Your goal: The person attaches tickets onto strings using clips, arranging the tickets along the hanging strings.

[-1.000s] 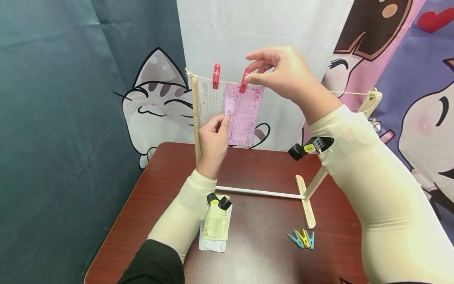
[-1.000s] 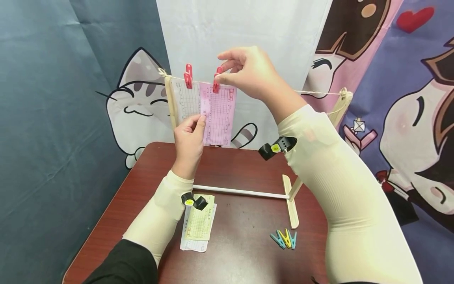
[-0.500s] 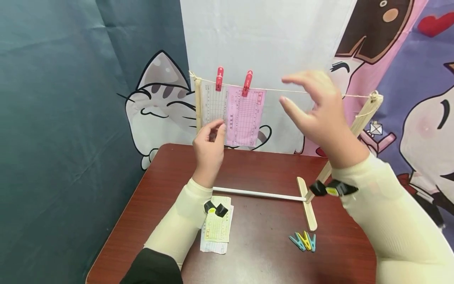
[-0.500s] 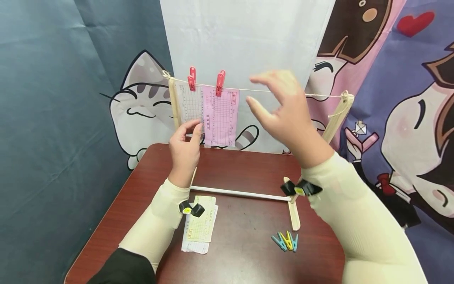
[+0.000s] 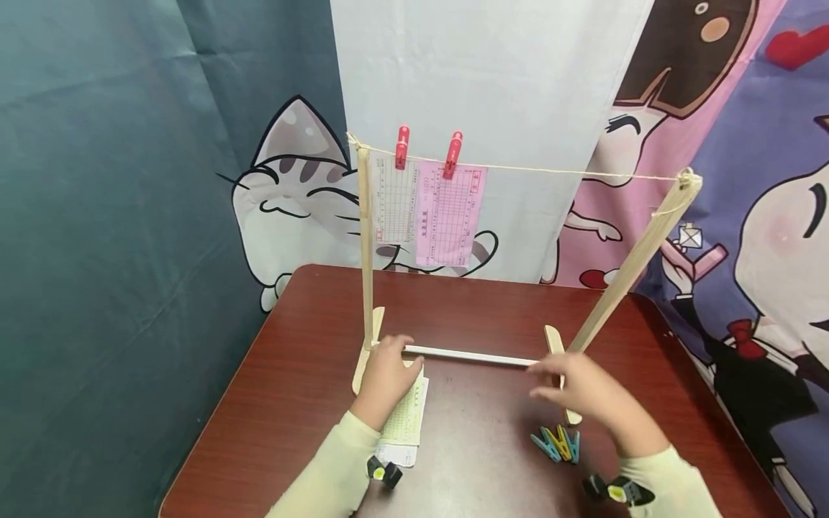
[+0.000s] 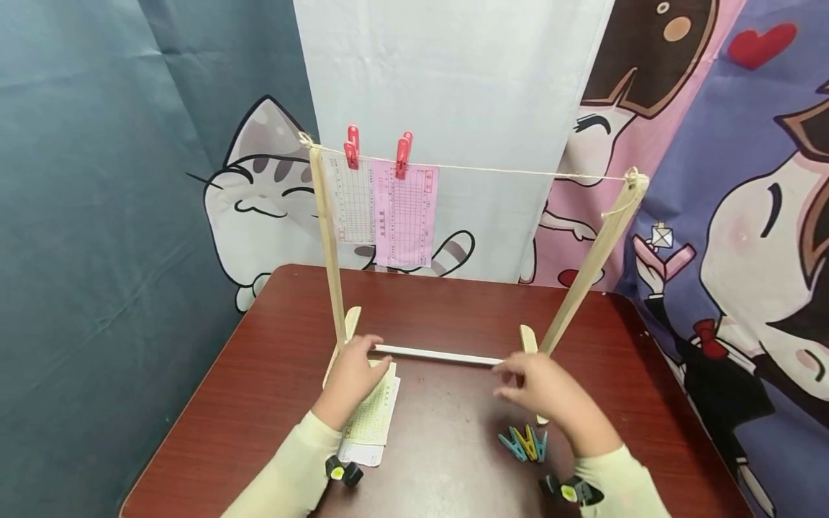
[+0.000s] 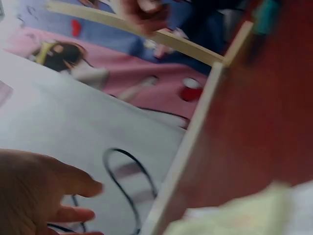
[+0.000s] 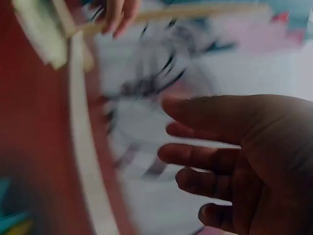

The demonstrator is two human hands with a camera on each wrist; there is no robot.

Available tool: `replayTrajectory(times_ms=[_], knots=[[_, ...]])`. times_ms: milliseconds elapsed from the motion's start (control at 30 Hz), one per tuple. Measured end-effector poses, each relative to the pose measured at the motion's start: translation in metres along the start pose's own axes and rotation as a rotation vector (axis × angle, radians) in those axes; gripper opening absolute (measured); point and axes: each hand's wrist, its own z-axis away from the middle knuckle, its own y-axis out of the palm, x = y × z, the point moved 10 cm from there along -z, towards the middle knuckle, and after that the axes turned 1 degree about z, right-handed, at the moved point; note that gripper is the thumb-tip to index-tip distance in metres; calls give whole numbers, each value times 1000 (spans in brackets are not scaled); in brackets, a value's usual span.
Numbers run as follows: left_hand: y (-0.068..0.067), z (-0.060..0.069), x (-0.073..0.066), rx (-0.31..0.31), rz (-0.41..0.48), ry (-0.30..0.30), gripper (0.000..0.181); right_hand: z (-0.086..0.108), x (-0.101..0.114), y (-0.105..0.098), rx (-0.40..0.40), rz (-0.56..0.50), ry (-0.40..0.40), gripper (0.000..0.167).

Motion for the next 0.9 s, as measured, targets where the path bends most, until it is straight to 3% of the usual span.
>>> replayTrajectory(times_ms=[100,200,300,400,533,700,900], knots=[[26,13,18,105,-94,-48,49,34,-37,46,79,-92,124,33],[37,21,25,139,-138,-46,60,61,-60,77,116,-150,233,37],[45,27,29,159,-171,-36,69,78,-71,93,100,-175,305,38],[51,33,31,180,-200,-40,73,86,-77,96,49,-155,338,37],[53,39,35,175,-230,-49,74,87,-80,94,-65,-80,328,32],[49,39,35,148,-241,-59,79,85,-75,89,-238,42,226,30],[49,36,40,154,-246,-88,84,80,-68,88,-340,9,153,31]])
